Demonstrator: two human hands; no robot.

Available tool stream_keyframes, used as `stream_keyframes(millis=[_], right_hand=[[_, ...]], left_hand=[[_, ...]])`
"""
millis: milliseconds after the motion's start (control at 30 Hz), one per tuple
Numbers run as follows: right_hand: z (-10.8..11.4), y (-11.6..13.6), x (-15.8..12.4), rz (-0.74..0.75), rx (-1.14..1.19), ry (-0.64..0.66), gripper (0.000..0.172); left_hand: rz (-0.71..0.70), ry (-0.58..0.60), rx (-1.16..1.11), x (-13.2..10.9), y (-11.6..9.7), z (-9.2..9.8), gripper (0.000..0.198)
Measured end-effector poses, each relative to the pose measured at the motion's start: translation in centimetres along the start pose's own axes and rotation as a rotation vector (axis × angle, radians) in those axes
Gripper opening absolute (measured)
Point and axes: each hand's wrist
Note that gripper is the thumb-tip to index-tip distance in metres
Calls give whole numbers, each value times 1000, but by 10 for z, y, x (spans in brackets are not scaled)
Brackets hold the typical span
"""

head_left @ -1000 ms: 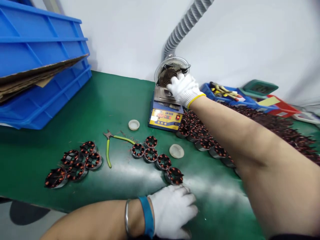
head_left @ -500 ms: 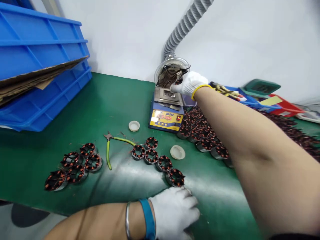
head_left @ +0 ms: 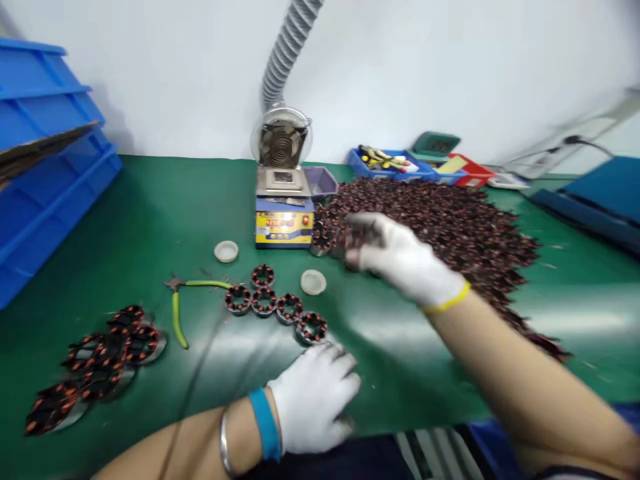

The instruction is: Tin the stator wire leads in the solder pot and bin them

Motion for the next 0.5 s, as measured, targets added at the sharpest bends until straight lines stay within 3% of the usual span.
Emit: stream_keyframes(millis=[133, 233, 333, 400, 500], right_hand=[[-36, -14, -93, -133, -57, 68, 54], [-54, -14, -117, -216, -98, 137, 57], [-41, -18, -124, -123, -124, 208, 84], [-18, -28, -137, -15, -256, 88, 97], [23, -51, -166, -48, -635, -318, 78]], left_hand=[[-24, 119, -10, 0, -10, -4, 48], [-27, 168, -43, 2, -15, -6, 43], [-16, 184, -78, 6, -18, -3, 50], [-30, 169, -67, 9, -19, -2, 58], [6, 134, -25, 15, -20, -6, 63]])
Point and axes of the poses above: each hand's wrist, its own x-axis towards the middle knuckle, its own z-axis out of the back of the hand, y = z × x
